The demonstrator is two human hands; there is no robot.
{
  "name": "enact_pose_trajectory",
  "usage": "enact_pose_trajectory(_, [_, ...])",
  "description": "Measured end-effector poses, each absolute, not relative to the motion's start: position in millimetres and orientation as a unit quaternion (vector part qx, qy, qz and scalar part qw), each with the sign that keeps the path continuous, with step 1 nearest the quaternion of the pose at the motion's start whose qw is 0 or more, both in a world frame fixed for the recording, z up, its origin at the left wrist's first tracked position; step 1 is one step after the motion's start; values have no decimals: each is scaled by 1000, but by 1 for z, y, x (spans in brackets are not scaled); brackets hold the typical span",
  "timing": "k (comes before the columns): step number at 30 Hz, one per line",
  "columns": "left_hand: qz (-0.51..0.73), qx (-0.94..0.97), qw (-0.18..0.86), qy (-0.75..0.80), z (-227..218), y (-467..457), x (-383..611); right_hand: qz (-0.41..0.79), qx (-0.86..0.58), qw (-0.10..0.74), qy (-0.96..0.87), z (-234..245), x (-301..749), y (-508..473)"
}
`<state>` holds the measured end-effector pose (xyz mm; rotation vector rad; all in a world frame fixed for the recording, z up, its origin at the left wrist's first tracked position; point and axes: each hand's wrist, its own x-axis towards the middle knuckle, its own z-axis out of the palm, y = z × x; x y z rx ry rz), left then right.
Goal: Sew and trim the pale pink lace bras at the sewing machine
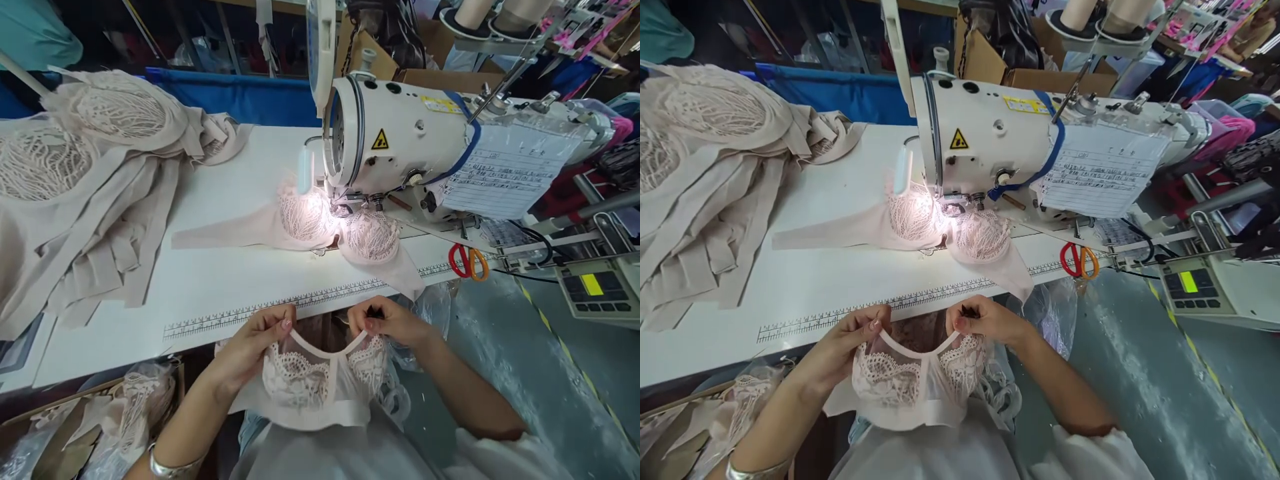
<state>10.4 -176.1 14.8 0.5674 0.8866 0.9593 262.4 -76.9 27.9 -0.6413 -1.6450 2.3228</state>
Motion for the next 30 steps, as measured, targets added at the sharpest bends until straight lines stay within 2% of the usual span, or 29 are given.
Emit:
enact_pose_trajectory(6, [530,82,778,327,5,-180,29,847,-230,147,-456,9,255,-81])
enact_pose_trajectory(12, [544,52,795,265,-1,-183,35,869,-199,164,-422,2,254,-85])
enact_pose_trajectory(23, [540,56,790,285,6,-180,36,822,-202,174,-503,8,259,-79])
enact_pose_trajectory(30, [527,89,798,278,15,-176,39,749,-179,106,-629,22,262,-66])
